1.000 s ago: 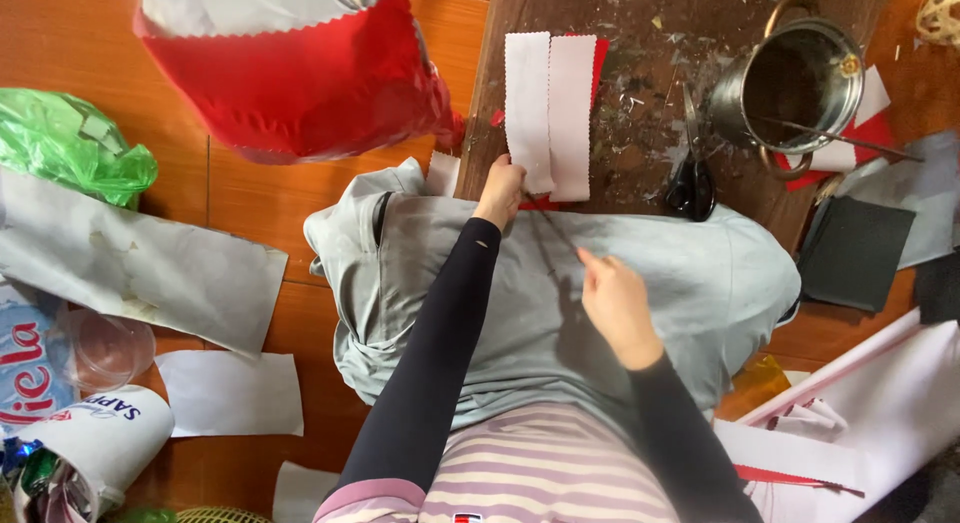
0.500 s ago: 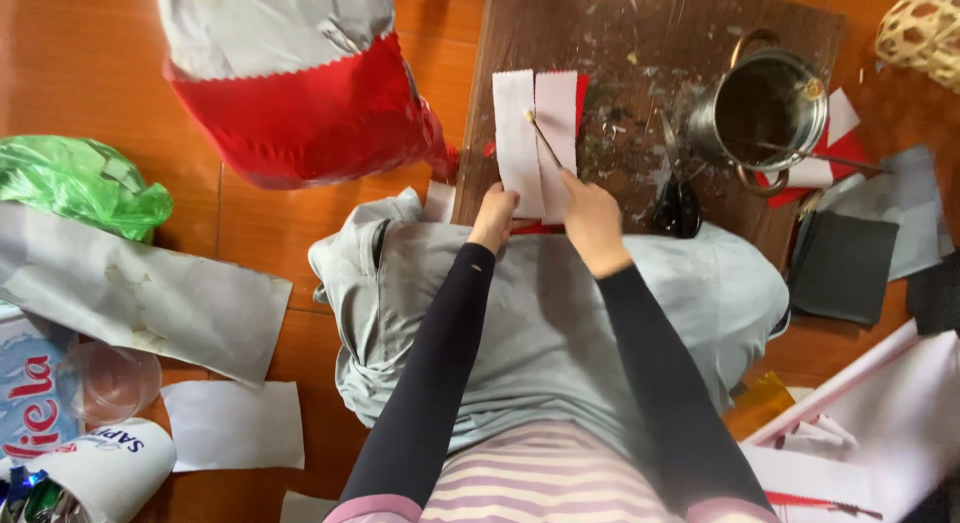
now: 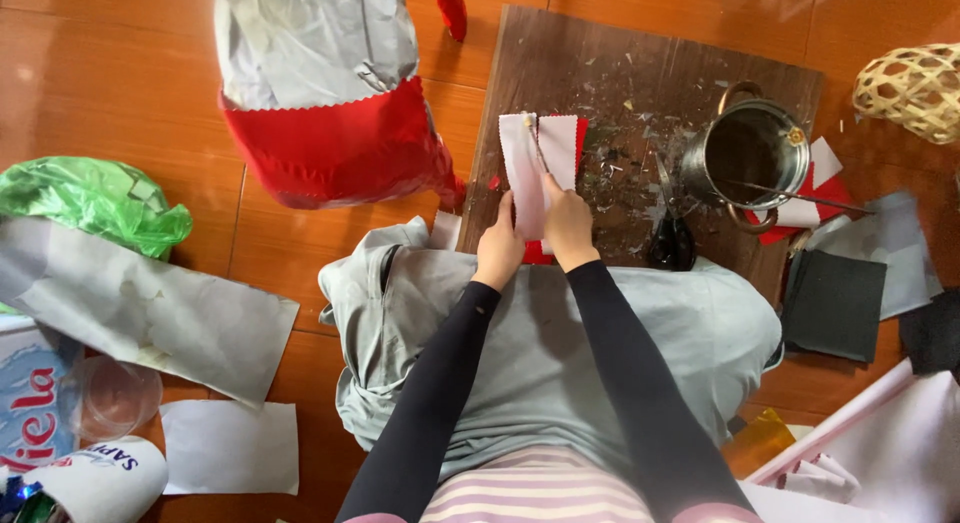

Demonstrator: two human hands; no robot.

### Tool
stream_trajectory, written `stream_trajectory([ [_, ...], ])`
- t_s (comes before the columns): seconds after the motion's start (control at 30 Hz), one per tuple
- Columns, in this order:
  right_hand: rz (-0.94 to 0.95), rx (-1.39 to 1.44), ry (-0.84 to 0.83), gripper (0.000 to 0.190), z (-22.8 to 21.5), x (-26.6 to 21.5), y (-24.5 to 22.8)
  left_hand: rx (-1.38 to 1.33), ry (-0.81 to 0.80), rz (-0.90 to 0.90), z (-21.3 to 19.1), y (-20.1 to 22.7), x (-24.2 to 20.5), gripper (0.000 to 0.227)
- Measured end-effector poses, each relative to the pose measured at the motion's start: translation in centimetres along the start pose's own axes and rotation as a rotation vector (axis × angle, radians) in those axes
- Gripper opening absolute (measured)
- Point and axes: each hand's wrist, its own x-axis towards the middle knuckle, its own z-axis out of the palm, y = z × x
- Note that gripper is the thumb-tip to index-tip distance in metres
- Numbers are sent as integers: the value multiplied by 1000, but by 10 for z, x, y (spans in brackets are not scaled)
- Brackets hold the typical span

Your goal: Applying glue and paper strips to a bamboo frame to create a decorative lantern or object.

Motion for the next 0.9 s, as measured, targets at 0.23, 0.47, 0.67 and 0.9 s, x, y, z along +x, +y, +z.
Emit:
stream_trajectory([
  [0.23,31,177,21,43,-41,4,-37,-90,95,120,-1,-6,4,28],
  [0.47,444,1280,483,30,-104,-39,57,-225,82,271,1,-11,8,37],
  [0.67,483,1916,592,27,-105,-58,177,-129,246,419,-32,29,-19,26],
  [0.9,390,1020,137,30,-85,-80,61,-507,238,340,-22,14,-10,29],
])
